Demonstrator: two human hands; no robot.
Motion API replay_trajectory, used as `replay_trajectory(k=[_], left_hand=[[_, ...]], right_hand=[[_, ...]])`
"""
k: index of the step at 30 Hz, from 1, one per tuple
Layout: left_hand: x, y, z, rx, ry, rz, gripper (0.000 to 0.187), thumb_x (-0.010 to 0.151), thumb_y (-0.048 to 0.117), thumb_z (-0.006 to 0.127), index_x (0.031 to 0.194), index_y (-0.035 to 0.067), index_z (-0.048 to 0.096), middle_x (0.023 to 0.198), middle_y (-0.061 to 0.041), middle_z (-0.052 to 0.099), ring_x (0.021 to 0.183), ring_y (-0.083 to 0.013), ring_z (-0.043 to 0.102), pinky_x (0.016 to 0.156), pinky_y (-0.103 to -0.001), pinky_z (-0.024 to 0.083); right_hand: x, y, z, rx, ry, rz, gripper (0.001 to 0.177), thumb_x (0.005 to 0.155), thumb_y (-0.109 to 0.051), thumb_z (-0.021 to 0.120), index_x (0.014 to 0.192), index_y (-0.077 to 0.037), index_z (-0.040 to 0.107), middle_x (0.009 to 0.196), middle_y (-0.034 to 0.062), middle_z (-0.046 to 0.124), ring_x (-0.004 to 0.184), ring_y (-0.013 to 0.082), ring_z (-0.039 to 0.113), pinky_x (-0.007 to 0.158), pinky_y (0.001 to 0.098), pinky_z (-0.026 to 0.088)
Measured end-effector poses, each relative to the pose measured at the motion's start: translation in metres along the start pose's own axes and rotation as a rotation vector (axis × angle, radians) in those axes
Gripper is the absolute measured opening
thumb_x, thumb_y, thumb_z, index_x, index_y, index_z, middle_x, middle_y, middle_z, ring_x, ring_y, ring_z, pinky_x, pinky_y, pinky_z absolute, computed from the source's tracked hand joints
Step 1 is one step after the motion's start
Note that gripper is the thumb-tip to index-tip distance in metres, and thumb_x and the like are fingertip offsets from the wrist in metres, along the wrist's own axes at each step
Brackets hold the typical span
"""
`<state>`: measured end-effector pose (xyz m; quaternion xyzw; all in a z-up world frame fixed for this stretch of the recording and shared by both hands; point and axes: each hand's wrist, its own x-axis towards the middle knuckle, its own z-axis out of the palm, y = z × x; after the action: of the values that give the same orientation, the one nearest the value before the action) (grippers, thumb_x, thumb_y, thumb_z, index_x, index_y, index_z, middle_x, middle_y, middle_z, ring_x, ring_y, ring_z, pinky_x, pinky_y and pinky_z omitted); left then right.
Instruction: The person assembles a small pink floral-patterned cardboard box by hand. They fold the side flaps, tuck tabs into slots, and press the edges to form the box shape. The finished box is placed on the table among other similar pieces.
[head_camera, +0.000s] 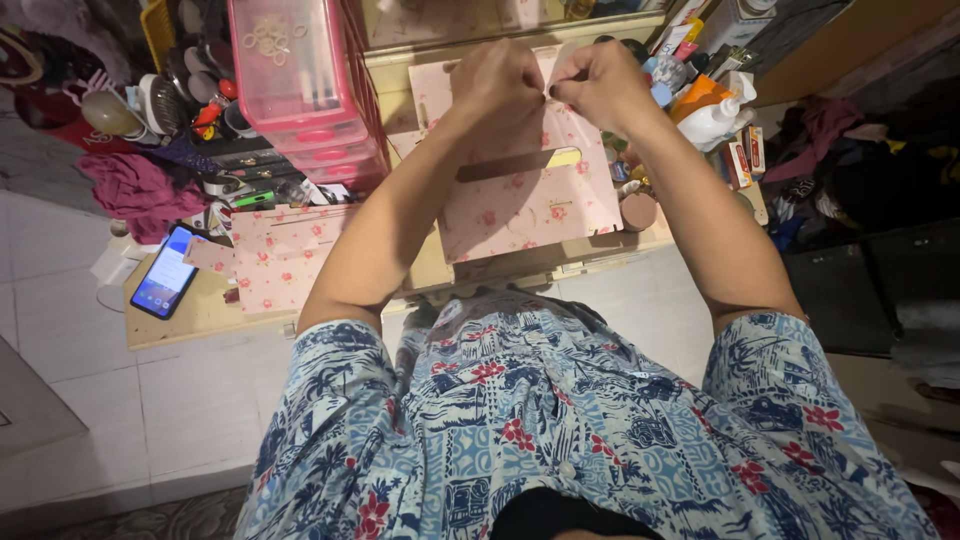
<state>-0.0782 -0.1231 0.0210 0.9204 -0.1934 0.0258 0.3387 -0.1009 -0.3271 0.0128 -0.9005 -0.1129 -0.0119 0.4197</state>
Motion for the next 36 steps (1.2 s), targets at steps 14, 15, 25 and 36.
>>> replay_trajectory(k=[14, 15, 25, 36], left_hand=[[-0.012, 0.009, -0.002, 0.020, 0.045, 0.002, 0.006, 0.069, 0.020, 0.076, 0.075, 0.021, 0.079, 0.084, -0.005, 0.075, 0.089, -0.0285, 0.072, 0.079, -0.044, 0.054], [-0.011, 0.009, -0.002, 0.025, 0.070, 0.022, 0.006, 0.069, 0.020, 0.077, 0.074, 0.021, 0.079, 0.083, -0.005, 0.075, 0.088, -0.0291, 0.071, 0.078, -0.044, 0.054], [-0.006, 0.010, -0.003, 0.025, 0.031, 0.019, 0.007, 0.066, 0.019, 0.079, 0.073, 0.021, 0.079, 0.076, -0.005, 0.075, 0.080, -0.0281, 0.072, 0.072, -0.045, 0.053], [0.005, -0.127, -0.034, -0.278, 0.509, 0.065, 0.017, 0.076, 0.006, 0.069, 0.091, 0.011, 0.074, 0.084, -0.006, 0.078, 0.080, -0.0259, 0.078, 0.072, -0.040, 0.060]], right_hand=[[-0.015, 0.005, -0.011, -0.046, 0.006, 0.053, 0.008, 0.090, -0.010, 0.074, 0.093, -0.003, 0.076, 0.077, 0.0079, 0.073, 0.066, 0.0122, 0.066, 0.061, 0.0289, 0.051], [-0.014, 0.009, -0.011, -0.086, 0.019, 0.042, 0.009, 0.090, -0.010, 0.074, 0.092, -0.002, 0.076, 0.076, 0.0083, 0.073, 0.065, 0.0129, 0.066, 0.061, 0.0292, 0.051], [-0.019, 0.046, -0.017, 0.194, 0.108, 0.021, 0.007, 0.088, -0.006, 0.071, 0.095, -0.003, 0.071, 0.087, 0.0030, 0.071, 0.077, 0.0098, 0.068, 0.067, 0.0276, 0.054], [0.025, -0.015, 0.019, 0.092, -0.083, -0.317, 0.009, 0.092, -0.001, 0.068, 0.100, 0.000, 0.074, 0.086, 0.0069, 0.073, 0.073, 0.0112, 0.068, 0.066, 0.0266, 0.054]])
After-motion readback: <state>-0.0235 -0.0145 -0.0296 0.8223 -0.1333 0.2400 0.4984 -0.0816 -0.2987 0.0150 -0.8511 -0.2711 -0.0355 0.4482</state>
